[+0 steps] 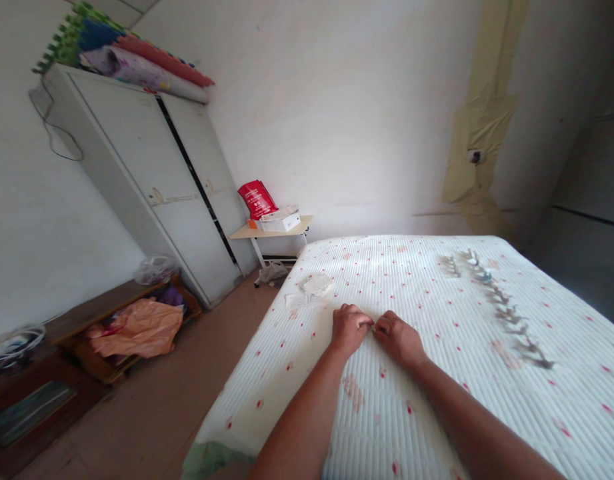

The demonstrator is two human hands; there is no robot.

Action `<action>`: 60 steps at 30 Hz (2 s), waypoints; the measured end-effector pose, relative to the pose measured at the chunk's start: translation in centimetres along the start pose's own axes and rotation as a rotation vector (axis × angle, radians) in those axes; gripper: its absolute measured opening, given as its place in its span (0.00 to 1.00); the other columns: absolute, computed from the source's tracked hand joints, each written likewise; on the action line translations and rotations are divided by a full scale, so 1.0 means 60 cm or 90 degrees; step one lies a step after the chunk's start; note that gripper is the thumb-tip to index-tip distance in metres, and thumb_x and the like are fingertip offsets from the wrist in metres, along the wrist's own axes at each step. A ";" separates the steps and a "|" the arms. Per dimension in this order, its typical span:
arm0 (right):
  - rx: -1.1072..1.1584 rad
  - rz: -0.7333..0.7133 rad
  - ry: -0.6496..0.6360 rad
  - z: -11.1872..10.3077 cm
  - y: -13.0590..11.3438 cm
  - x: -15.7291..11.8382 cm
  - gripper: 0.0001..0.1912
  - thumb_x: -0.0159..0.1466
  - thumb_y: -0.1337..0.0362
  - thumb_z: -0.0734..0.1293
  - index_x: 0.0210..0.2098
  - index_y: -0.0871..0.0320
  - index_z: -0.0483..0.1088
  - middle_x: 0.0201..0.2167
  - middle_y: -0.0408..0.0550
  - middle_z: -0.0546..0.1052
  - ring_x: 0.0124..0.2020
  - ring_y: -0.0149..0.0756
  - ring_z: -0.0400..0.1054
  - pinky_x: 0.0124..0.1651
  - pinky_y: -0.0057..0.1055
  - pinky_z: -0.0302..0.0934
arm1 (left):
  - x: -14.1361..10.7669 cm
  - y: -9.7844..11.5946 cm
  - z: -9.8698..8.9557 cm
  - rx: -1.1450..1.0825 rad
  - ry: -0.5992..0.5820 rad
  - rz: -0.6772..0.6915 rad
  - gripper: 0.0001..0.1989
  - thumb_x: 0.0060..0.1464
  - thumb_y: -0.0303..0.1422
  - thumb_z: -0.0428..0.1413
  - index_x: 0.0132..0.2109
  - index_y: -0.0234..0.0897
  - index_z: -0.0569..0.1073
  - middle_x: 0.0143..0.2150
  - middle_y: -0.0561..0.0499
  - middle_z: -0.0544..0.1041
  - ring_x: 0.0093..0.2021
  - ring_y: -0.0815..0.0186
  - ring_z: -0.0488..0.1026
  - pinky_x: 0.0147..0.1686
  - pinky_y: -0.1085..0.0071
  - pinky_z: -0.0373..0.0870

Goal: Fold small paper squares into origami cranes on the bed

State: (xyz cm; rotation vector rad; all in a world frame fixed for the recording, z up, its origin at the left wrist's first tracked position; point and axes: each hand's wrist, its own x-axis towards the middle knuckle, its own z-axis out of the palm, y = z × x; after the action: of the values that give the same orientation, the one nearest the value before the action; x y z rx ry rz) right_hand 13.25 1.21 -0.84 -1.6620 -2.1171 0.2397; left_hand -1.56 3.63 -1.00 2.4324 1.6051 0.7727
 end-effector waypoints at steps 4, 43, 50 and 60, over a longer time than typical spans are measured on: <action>0.017 0.003 0.004 0.000 0.002 -0.001 0.10 0.60 0.65 0.59 0.28 0.57 0.71 0.32 0.43 0.69 0.28 0.25 0.63 0.28 0.23 0.48 | 0.010 -0.003 -0.001 -0.005 -0.027 0.010 0.06 0.48 0.32 0.55 0.33 0.46 0.77 0.34 0.55 0.74 0.40 0.67 0.66 0.42 0.70 0.60; 0.000 0.038 -0.001 0.006 0.004 0.000 0.09 0.59 0.66 0.59 0.28 0.58 0.71 0.29 0.43 0.68 0.27 0.26 0.62 0.27 0.23 0.45 | 0.065 -0.016 -0.006 0.085 -0.251 0.202 0.06 0.48 0.31 0.53 0.33 0.42 0.75 0.36 0.53 0.72 0.42 0.65 0.64 0.41 0.71 0.60; 0.011 0.044 -0.013 0.005 0.004 0.002 0.10 0.60 0.66 0.59 0.27 0.58 0.70 0.29 0.44 0.69 0.27 0.26 0.61 0.27 0.24 0.45 | 0.063 -0.021 0.000 0.058 -0.229 0.217 0.06 0.48 0.30 0.53 0.32 0.41 0.75 0.34 0.53 0.72 0.40 0.66 0.64 0.41 0.72 0.60; 0.038 0.044 -0.009 0.000 0.003 0.000 0.08 0.58 0.66 0.61 0.26 0.59 0.70 0.30 0.44 0.69 0.28 0.27 0.62 0.27 0.23 0.46 | 0.053 -0.031 -0.002 -0.110 -0.193 0.160 0.07 0.46 0.27 0.55 0.34 0.39 0.76 0.34 0.53 0.74 0.40 0.67 0.67 0.43 0.73 0.62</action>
State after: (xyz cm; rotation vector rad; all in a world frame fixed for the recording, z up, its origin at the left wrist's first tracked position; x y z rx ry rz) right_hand 13.39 1.28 -0.91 -1.7056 -2.0445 0.3337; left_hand -2.18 7.22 -0.48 2.5049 1.0941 0.5147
